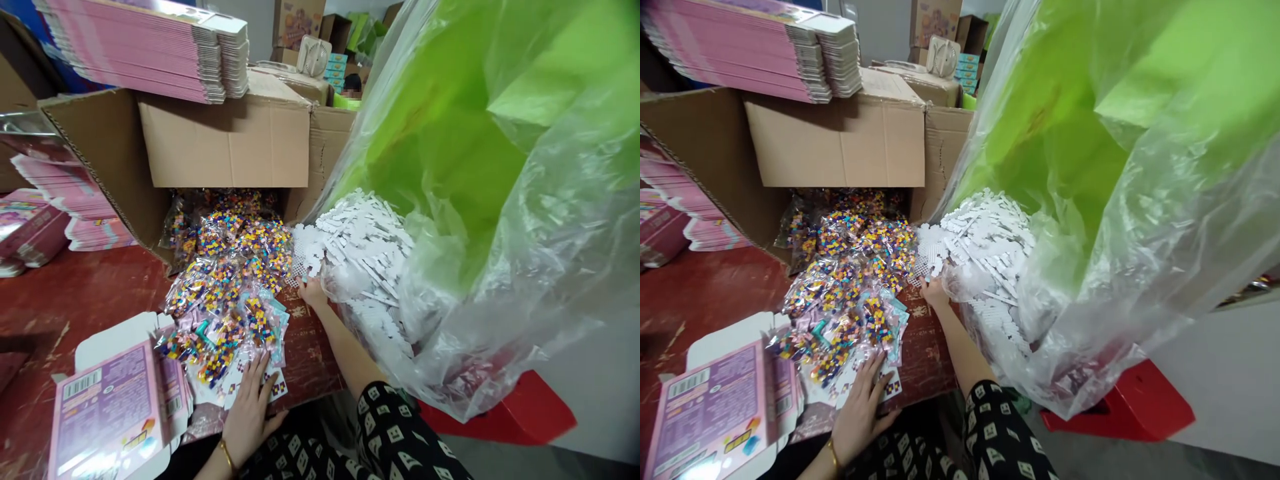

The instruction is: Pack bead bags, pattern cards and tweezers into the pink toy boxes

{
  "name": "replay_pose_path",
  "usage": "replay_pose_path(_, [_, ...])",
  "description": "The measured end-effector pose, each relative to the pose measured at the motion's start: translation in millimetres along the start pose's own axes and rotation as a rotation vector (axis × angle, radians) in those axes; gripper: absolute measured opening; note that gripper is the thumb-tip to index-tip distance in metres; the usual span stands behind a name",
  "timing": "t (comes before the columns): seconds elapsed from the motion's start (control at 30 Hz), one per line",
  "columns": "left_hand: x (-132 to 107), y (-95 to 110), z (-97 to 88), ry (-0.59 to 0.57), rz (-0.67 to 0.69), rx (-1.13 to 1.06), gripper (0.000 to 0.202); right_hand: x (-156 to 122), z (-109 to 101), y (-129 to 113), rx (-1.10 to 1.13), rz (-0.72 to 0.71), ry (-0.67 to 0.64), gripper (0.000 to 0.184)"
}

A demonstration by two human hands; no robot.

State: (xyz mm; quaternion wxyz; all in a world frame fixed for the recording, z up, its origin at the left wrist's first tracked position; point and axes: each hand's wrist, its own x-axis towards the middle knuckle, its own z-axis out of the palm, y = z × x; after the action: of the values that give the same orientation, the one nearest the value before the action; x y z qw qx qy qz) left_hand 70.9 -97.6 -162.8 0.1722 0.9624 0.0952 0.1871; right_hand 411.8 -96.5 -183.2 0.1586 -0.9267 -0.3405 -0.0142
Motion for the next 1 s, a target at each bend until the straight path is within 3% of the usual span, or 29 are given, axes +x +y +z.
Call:
replay_pose_path(0.1, [1.0,0.8,-2.0,0.0,0.003,-0.012,0.053,-42.7,-2.5,-19.5,0.17,-0.232,-0.127,0.051])
replay_pose_path(0.2, [1.0,1.3,-4.6,-0.004,-0.003,-0.019,0.054,-67.9,-8.5,-27.4,0.513,-0.447,-0.303,0.049])
replay_pose_path(0.27, [0.7,1.5,-5.9,-0.012,0.004,-0.016,0.054,-65.3,-12.8,-26.5,0.63,-0.365,-0.306,0.039])
replay_pose_path(0.37, [0.2,1.5,-6.1,-0.018,0.008,-0.02,0.054,-44.9,-15.6,-25.2,0.592,-0.17,-0.17,0.041])
replay_pose_path(0.43, [-0.2,1.7,-4.9,-0.011,-0.001,-0.018,0.054,-35.7,-13.7,-27.3,0.537,-0.174,-0.113,0.043])
replay_pose_path(0.53, [-0.4,2.0,-2.8,-0.013,-0.017,-0.006,0.055,-43.0,-7.0,-26.7,0.413,-0.24,-0.012,0.044])
replay_pose_path(0.6, [-0.1,2.3,-2.2,-0.017,-0.028,-0.005,0.057,-55.6,-2.2,-17.0,0.342,-0.244,0.062,0.043])
replay_pose_path(0.7, [0.3,2.3,-2.9,-0.01,-0.029,-0.01,0.058,-62.2,2.0,8.6,0.24,-0.127,0.086,0.043])
replay_pose_path(0.8, [-0.1,1.7,-5.0,-0.007,-0.003,-0.014,0.056,-37.0,3.1,29.3,0.126,-0.034,-0.015,0.046])
replay_pose_path(1.0, [-0.4,1.5,-6.9,-0.019,0.001,0.003,0.056,44.4,1.3,35.9,0.104,-0.106,-0.148,0.041])
